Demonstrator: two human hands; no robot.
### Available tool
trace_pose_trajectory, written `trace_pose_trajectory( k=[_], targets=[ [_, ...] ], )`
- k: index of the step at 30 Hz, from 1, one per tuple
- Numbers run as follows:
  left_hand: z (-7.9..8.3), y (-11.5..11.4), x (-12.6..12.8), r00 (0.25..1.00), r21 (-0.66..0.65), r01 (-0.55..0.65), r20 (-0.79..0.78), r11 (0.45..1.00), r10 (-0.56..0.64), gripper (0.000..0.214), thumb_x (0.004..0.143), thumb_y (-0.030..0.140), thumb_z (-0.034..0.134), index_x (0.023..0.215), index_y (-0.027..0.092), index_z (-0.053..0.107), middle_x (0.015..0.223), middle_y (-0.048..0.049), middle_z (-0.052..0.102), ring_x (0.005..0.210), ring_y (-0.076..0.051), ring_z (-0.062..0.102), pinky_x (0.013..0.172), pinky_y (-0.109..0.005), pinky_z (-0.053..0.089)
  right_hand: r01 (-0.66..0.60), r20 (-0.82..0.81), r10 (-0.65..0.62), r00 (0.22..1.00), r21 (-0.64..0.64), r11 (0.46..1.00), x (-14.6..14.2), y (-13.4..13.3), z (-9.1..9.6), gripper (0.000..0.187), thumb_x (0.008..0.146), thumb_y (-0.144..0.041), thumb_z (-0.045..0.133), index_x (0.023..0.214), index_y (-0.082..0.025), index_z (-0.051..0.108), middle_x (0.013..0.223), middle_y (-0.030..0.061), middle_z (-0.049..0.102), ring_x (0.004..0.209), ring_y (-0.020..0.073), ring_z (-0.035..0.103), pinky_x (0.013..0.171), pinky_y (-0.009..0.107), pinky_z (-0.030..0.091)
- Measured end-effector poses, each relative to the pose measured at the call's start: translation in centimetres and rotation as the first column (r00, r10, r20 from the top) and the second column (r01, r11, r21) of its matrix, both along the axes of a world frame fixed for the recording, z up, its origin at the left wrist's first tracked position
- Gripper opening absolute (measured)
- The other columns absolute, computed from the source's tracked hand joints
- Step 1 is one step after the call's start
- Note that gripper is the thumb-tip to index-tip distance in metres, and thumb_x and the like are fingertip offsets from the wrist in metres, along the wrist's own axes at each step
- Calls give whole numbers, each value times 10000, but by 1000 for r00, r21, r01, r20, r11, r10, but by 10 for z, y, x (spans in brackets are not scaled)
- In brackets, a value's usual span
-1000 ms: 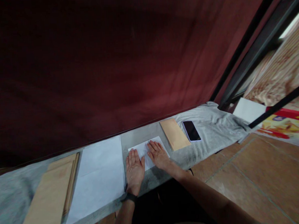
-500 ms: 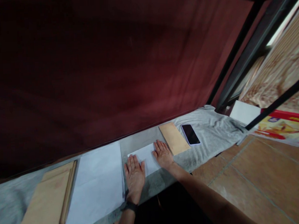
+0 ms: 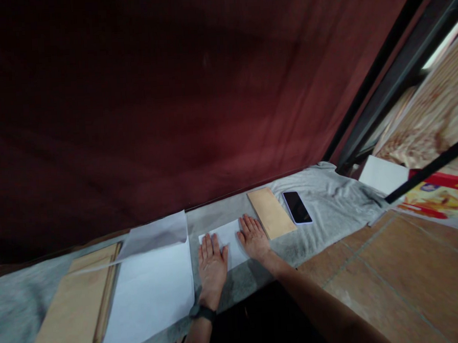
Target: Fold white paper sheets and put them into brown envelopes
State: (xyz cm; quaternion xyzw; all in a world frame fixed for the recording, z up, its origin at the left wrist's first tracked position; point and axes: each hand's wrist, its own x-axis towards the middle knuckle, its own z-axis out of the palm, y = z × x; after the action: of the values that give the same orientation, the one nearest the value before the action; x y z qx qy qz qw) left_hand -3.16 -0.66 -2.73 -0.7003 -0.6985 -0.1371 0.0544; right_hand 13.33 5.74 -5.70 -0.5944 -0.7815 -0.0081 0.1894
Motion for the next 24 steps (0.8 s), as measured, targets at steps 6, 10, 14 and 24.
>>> trace_pose_trajectory(
  k=[6,10,14,24],
  targets=[
    [107,70,-74,995,-50,-102,-9,994,101,553,1019,437,277,1359,116,573,1375,-181,623,1434,-388,380,1107,-748,216,-10,-15,11,1000,21,1000,1,-1,-3,543,1039,-376,378,1499,-99,456,1571,146,410,1453,278,379,1189,448,286],
    [115,91,-147,949,-263,-314,-97,912,299,615,943,603,386,1304,166,626,1388,-175,619,1404,-391,429,1124,-761,138,-3,-14,4,1000,39,999,1,-1,-7,533,1033,-363,395,1487,-94,474,1556,144,435,1445,277,390,1191,443,285],
    [64,62,-162,947,-368,-320,-92,873,308,694,926,619,396,1454,179,493,1467,-181,550,1375,-361,478,1137,-682,255,-11,8,11,1000,34,999,2,-2,-7,537,1036,-364,385,1495,-98,463,1561,141,432,1452,280,374,1196,447,272],
    [6,-6,-147,916,-129,-402,-71,907,396,610,1016,447,312,1526,119,382,1593,-216,363,1475,-363,326,1161,-656,225,-25,52,23,998,42,999,5,1,-10,546,1040,-367,356,1506,-96,439,1553,155,442,1445,287,379,1179,468,288]
  ],
)
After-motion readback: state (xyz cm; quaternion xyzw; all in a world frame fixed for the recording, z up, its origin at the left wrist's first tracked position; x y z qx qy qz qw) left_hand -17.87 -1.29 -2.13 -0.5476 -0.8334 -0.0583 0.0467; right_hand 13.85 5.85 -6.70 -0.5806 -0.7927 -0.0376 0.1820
